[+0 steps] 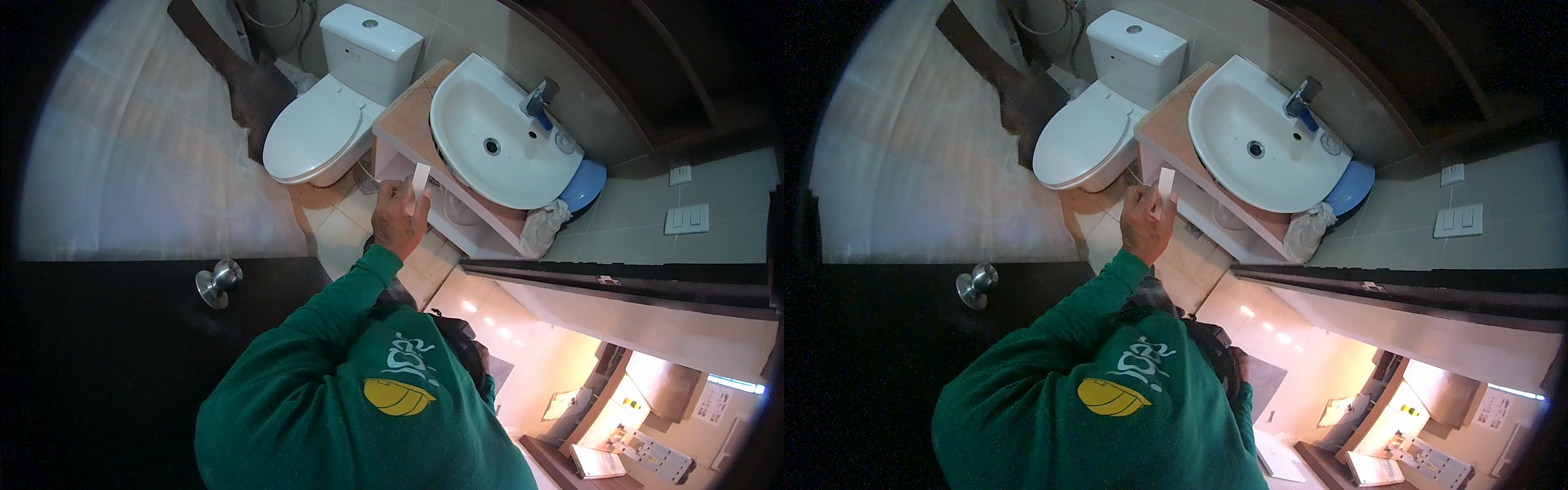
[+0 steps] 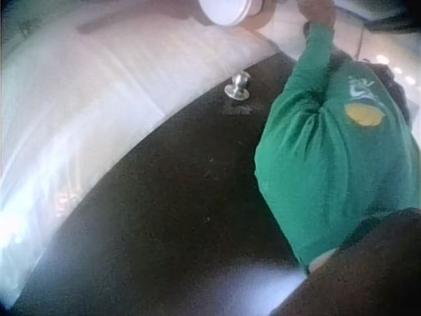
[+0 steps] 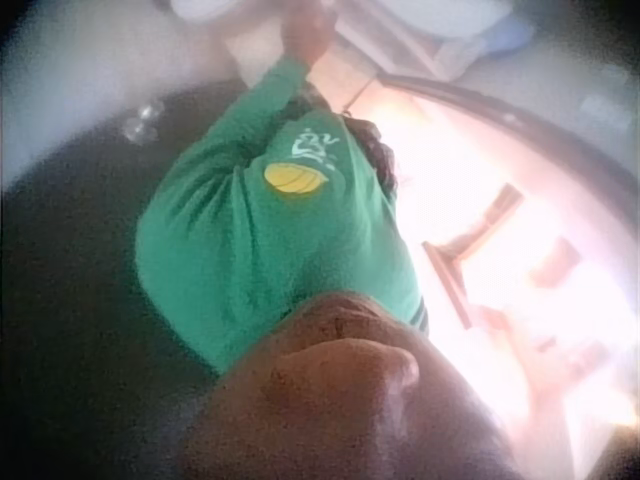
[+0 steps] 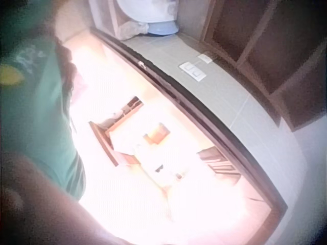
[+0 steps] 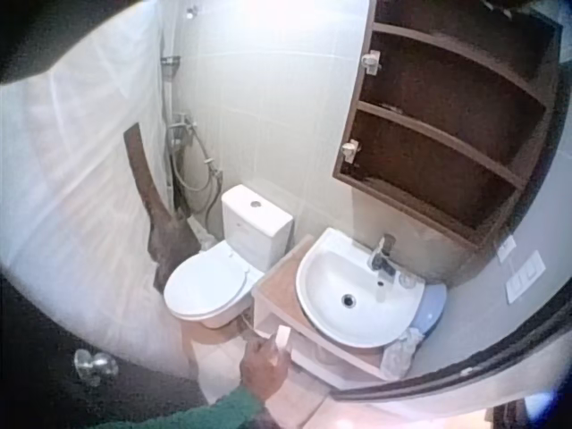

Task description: The person kneels under a bathroom sink cabinet and wipes the interior edges with a cloth. They then measure and cut a thin strip of trim, apply it to the cabinet edge, and press it into place.

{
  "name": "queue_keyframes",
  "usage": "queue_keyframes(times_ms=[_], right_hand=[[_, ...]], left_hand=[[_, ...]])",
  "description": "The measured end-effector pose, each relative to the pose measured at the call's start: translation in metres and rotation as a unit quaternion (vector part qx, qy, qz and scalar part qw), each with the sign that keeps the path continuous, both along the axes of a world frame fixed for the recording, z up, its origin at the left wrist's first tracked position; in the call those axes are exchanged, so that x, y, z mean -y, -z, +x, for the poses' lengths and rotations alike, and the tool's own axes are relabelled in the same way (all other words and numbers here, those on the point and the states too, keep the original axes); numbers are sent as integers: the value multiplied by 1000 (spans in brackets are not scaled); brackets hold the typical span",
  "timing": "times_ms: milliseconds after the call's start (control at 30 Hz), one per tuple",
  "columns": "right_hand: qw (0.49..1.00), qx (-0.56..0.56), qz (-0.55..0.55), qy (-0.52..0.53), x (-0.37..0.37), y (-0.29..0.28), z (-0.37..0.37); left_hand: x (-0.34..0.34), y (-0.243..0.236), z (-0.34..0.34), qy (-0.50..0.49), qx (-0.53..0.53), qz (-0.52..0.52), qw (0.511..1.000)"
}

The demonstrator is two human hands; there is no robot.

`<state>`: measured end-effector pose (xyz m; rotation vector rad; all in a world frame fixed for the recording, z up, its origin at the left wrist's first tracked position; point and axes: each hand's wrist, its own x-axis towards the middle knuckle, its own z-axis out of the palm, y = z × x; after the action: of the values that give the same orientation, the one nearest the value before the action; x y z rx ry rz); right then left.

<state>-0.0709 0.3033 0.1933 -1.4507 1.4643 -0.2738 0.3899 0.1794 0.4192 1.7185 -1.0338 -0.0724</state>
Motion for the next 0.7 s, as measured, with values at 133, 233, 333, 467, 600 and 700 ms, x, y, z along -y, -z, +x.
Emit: queue_keyframes(times_ms=[133, 233, 333, 467, 600, 700], right_hand=[[987, 111, 7, 113, -11, 50, -40], [982, 134, 69, 118, -10, 47, -17], [989, 80, 88, 90, -13, 63, -55], [1000, 0, -16, -19, -7, 15, -6], [998, -58, -12, -18, -1, 13, -16], [949, -203, -58, -235, 31, -36, 11]], left_hand=[[14, -7, -12, 13, -2, -28, 1000], [3, 2, -3, -10, 11, -7, 1000], [11, -4, -16, 14, -62, -19, 998], [-3, 4, -7, -12, -44, 1, 999], [12, -3, -8, -3, 55, -8, 998], [16, -10, 15, 5, 58, 23, 998]])
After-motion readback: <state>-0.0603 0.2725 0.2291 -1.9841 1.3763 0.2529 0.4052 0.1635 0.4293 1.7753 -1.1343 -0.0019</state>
